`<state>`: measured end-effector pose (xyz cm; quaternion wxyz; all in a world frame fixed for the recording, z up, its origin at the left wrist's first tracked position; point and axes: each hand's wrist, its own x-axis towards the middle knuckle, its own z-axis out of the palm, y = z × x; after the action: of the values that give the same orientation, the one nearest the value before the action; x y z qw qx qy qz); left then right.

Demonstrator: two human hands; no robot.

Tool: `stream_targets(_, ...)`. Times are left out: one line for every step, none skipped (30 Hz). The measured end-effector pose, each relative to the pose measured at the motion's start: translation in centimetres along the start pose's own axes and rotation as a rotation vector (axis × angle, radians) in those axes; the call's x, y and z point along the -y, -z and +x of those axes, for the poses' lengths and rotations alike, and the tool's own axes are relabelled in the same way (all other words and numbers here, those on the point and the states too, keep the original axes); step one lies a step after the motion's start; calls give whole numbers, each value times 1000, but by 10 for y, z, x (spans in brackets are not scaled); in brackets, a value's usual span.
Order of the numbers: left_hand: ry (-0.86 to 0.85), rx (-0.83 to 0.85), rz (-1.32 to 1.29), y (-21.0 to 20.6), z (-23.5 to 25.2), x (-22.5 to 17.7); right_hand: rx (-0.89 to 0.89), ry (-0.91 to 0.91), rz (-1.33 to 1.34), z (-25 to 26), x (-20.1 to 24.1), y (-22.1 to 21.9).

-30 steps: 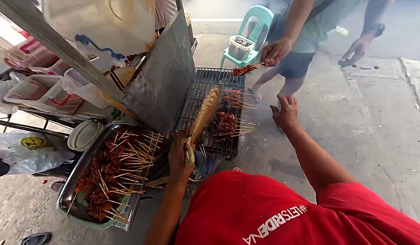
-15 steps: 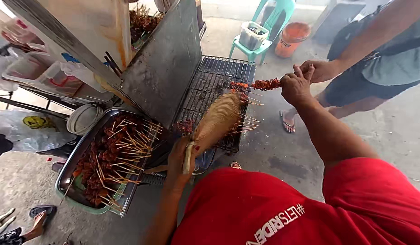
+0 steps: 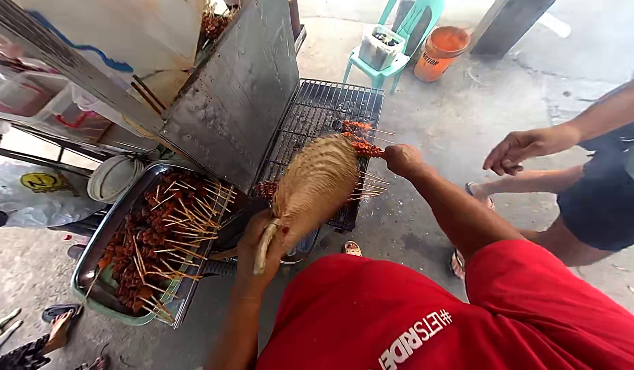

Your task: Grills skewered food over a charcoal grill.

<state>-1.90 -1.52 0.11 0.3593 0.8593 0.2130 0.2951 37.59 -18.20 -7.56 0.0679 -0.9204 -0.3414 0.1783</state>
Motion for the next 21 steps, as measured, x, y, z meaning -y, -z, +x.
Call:
stream_targets(-11,-43,69,1,0,2,31,-35,41,5,4,-12)
stream_targets(-25,-59,111,1,-2,3,51,-59,69,9,8,-22)
stream_targets(-34,-64,123,-2,-5,3,62,-73,91,13,10,-30)
stream_targets(-29,-59,105,-5,-9,1,65,-81,103,17,12,-38)
stream_targets(-17,-52,66,-8,-13,-2,61,-81,108,21,14,-44)
stream_targets(-7,-47,26,-10,-15,-4,48,-74,114,26,15,-49)
stream_targets(-1,-49,3,-11,-17,-4,40,-65,120,31,15,-53)
stream_targets(1,-56,3,-12,-18,-3,33,-48,137,38,14,-58)
stream_targets(6,-62,19,-14,-19,-1,29,-29,160,45,11,-64)
stream_targets(13,-52,35,-17,-21,0,36,-19,196,52,6,-71)
stream_targets(19,-24,31,-22,-24,0,48,-23,231,59,0,-79)
stream_targets(18,20,4,-26,-25,-2,58,-34,255,65,-5,-85)
stream_targets(16,71,-32,-27,-25,-5,55,-42,275,71,-9,-89)
stream_targets(16,97,-58,-26,-24,-8,62,-51,289,73,-12,-91)
stream_targets(17,75,-59,-24,-22,-9,70,-58,304,73,-15,-91)
stream_targets(17,22,-11,-20,-20,-7,82,-59,327,71,-17,-89)
stream_targets(11,-42,67,-15,-18,-5,99,-54,354,70,-21,-89)
stream_targets(-2,-95,143,-13,-16,-3,115,-52,383,70,-27,-90)
stream_targets(-20,-112,176,-13,-16,-1,133,-49,421,72,-33,-92)
stream_targets(-33,-91,159,-14,-18,-2,153,-41,461,74,-40,-95)
stream_targets(-32,-46,93,-17,-19,-5,168,-41,494,75,-44,-98)
